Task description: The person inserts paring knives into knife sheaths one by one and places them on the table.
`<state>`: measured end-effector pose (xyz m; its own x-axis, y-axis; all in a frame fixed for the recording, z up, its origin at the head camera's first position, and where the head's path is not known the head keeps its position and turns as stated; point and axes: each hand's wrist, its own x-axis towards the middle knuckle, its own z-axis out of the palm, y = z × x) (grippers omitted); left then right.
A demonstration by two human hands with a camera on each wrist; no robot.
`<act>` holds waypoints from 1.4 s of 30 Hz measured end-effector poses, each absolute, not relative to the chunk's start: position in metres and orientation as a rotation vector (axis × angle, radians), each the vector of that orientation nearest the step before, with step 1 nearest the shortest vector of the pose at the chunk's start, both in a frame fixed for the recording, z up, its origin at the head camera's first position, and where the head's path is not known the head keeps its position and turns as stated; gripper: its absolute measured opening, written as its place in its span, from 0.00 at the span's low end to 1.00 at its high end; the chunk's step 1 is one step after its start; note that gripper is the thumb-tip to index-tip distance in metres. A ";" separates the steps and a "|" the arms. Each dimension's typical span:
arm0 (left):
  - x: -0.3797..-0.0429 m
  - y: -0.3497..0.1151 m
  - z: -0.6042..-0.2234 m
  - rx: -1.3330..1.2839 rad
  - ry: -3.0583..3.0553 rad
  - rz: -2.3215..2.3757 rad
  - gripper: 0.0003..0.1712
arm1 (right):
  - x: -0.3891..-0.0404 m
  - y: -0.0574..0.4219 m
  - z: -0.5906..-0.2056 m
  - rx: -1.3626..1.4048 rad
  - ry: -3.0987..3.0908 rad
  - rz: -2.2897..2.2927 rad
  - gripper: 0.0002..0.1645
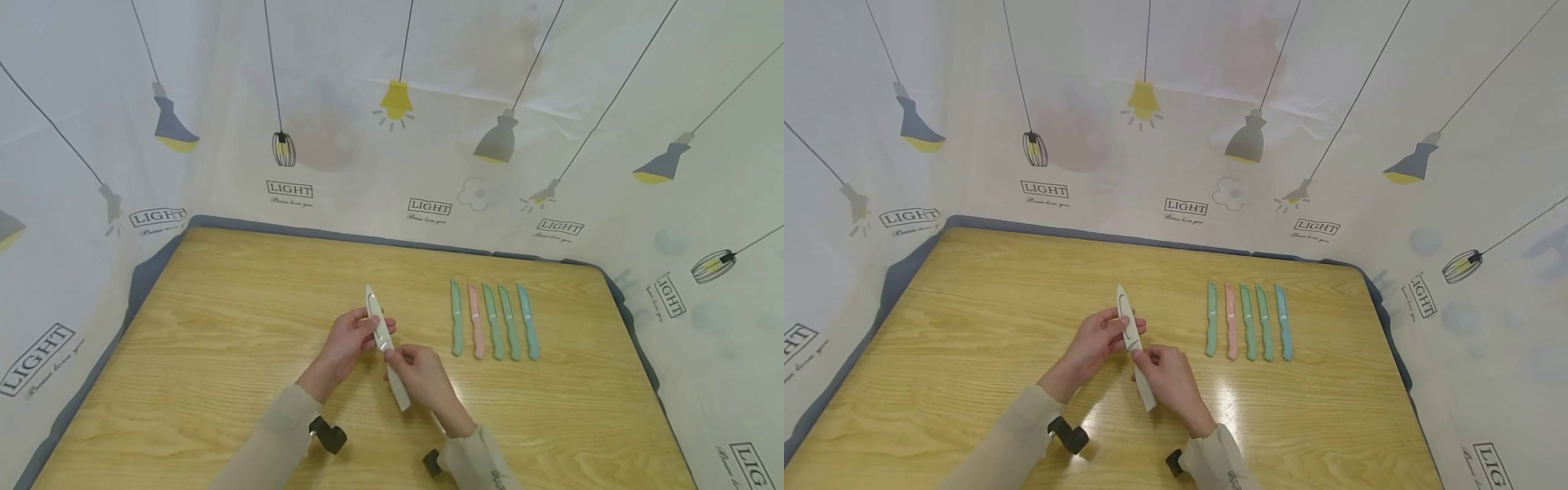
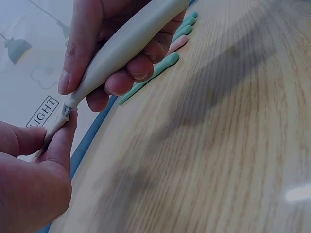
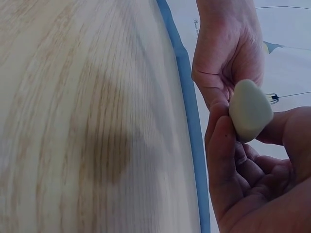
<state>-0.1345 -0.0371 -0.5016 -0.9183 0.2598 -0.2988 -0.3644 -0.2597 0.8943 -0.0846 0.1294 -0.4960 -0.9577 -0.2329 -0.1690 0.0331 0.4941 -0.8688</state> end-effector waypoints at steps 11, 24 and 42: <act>-0.142 -0.033 -0.501 -0.130 1.625 2.269 0.24 | -0.084 0.128 -0.490 -0.196 2.841 -1.055 0.20; -0.144 -0.023 -0.501 -0.164 1.726 2.239 0.24 | -0.094 0.136 -0.494 -0.124 2.966 -0.819 0.17; -0.138 -0.054 -0.498 -0.227 1.817 2.231 0.21 | -0.130 0.163 -0.502 -0.093 3.141 -0.466 0.26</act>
<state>-0.1382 -0.0537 -0.4981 -0.9555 0.0976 -0.2783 -0.2923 -0.1879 0.9377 -0.1304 0.1629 -0.5023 -0.9977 -0.0529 0.0432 -0.0632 0.9552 -0.2893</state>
